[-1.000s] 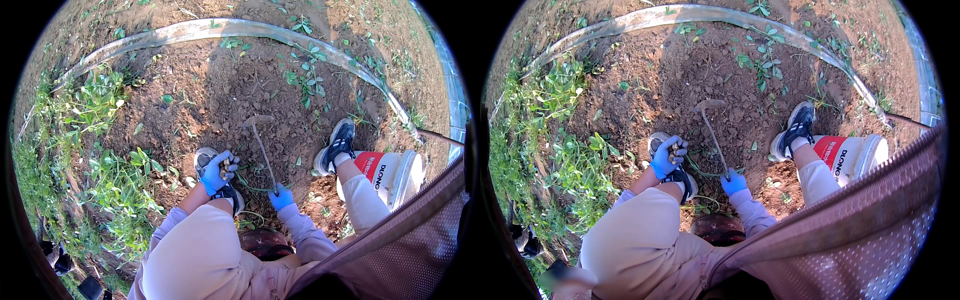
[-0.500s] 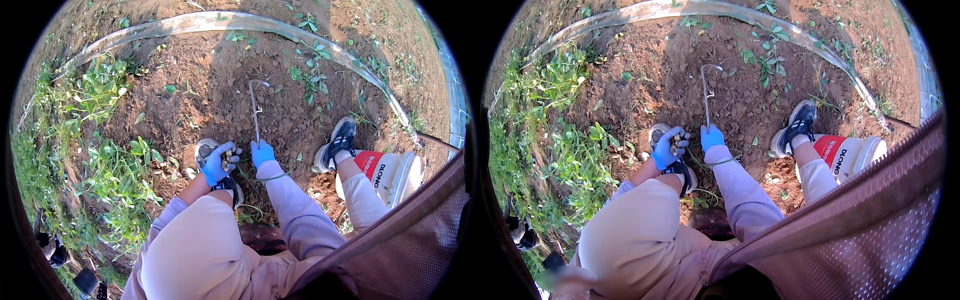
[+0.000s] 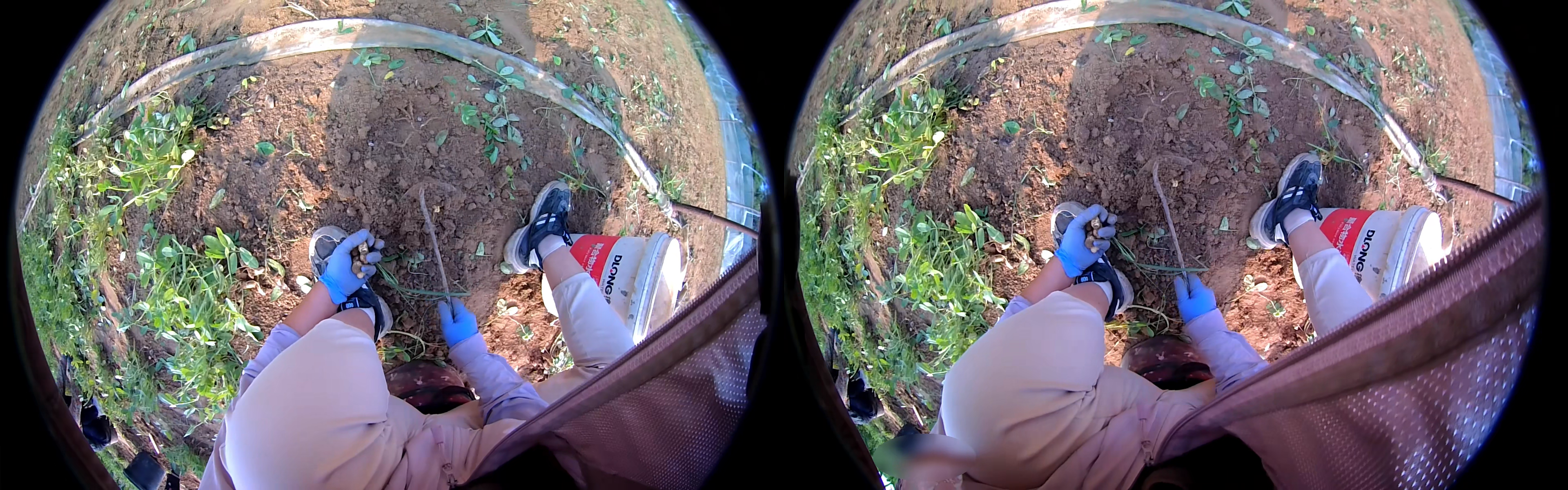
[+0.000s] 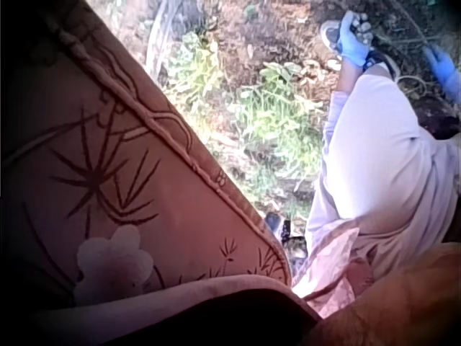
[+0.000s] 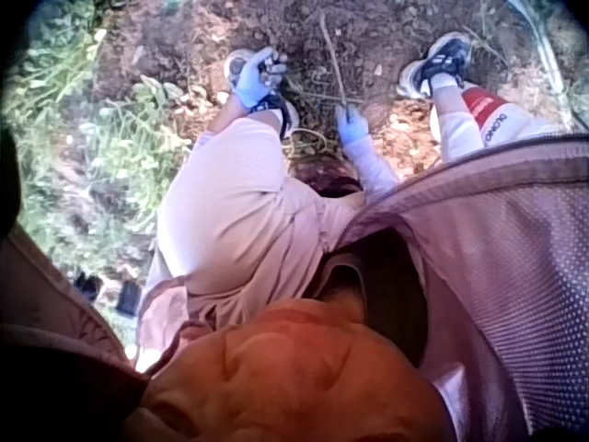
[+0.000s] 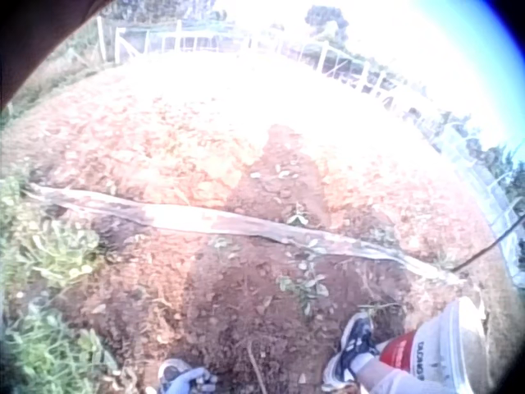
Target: The person uses a small hand hoe to loosen soil around peanut plants, then pulls the plants from the ground and removes peanuts from the roots. The peanuts are collected by hand and placed into a nearby bucket.
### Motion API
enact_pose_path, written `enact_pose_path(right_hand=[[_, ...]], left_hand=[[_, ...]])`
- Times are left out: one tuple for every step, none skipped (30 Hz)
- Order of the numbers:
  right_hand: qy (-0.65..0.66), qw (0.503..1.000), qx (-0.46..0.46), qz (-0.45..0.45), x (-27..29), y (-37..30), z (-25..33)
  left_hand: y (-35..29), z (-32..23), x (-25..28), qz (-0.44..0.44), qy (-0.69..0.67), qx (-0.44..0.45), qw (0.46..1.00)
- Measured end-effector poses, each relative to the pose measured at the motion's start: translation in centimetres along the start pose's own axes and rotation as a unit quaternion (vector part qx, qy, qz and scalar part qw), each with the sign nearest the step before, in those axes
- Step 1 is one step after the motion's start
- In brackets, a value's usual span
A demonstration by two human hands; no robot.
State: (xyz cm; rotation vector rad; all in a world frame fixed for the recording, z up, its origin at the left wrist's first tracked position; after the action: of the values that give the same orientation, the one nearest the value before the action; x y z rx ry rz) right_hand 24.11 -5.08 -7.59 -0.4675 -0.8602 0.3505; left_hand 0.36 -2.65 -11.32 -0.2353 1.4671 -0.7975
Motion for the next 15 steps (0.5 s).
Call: enact_pose_path(right_hand=[[0.035, 0.999, -0.007, -0.02, 0.2, 0.9, -0.2], [0.073, 0.996, -0.013, -0.038, 0.1, 2.2, -0.5], [0.111, 0.992, -0.019, -0.056, 0.1, 3.7, -0.6], [0.108, 0.992, -0.027, -0.057, 0.2, 5.8, 0.4], [0.104, 0.992, -0.035, -0.06, 0.6, 8.0, 2.1], [0.107, 0.992, -0.002, -0.073, 1.8, 9.6, 5.6], [0.111, 0.99, 0.033, -0.085, 2.6, 11.4, 8.8], [0.149, 0.987, 0.008, -0.055, 2.1, 13.6, 9.6], [0.188, 0.982, -0.016, -0.021, 1.3, 15.8, 10.4], [0.093, 0.993, 0.038, -0.069, 2.1, 17.6, 12.9], [-0.004, 0.989, 0.09, -0.118, 2.7, 18.8, 15.6], [-0.025, 0.988, 0.099, -0.12, 2.3, 20.1, 16.9], [-0.046, 0.986, 0.108, -0.121, 1.7, 21.2, 18.2], [-0.07, 0.984, 0.113, -0.123, 1.3, 21.7, 18.9], [-0.141, 0.984, 0.092, -0.057, -1.4, 22.7, 17.6]], left_hand=[[0.2, 0.1, -0.2, 0.003, 0.0, 0.004, 1.0], [0.2, 0.2, -0.2, 0.002, 0.002, 0.006, 1.0], [0.2, 0.3, -0.2, 0.001, 0.003, 0.007, 1.0], [0.2, 0.3, 0.0, 0.004, 0.0, 0.009, 1.0], [0.2, 0.3, 0.2, 0.008, -0.004, 0.012, 1.0], [0.3, 0.3, 0.1, 0.014, -0.008, 0.015, 1.0], [0.3, 0.1, 0.0, 0.01, -0.003, 0.013, 1.0], [0.3, 0.3, -0.1, 0.007, 0.0, 0.013, 1.0], [0.2, 0.3, 0.0, 0.002, 0.004, 0.01, 1.0], [0.0, 0.2, -0.1, 0.008, 0.009, 0.008, 1.0], [-0.2, 0.1, 0.0, 0.009, 0.007, 0.006, 1.0], [-0.2, 0.1, 0.1, 0.01, 0.006, 0.004, 1.0], [-0.2, 0.0, 0.1, 0.012, 0.004, 0.001, 1.0], [-0.2, 0.2, 0.1, 0.014, 0.007, 0.007, 1.0], [-0.2, 0.4, 0.0, 0.014, 0.002, 0.012, 1.0]])
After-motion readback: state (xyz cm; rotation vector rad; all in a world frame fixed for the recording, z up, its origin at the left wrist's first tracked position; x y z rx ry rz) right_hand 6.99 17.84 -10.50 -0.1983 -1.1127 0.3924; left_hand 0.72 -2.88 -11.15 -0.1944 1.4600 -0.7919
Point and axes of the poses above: each hand's wrist, its own y-axis towards the middle knuckle, its own x-axis out of the back of the hand, z = x × y, the point moved 8 cm from there along y, towards the middle knuckle, and after that the axes turned 6 degrees about -y, right-handed, at the moved point
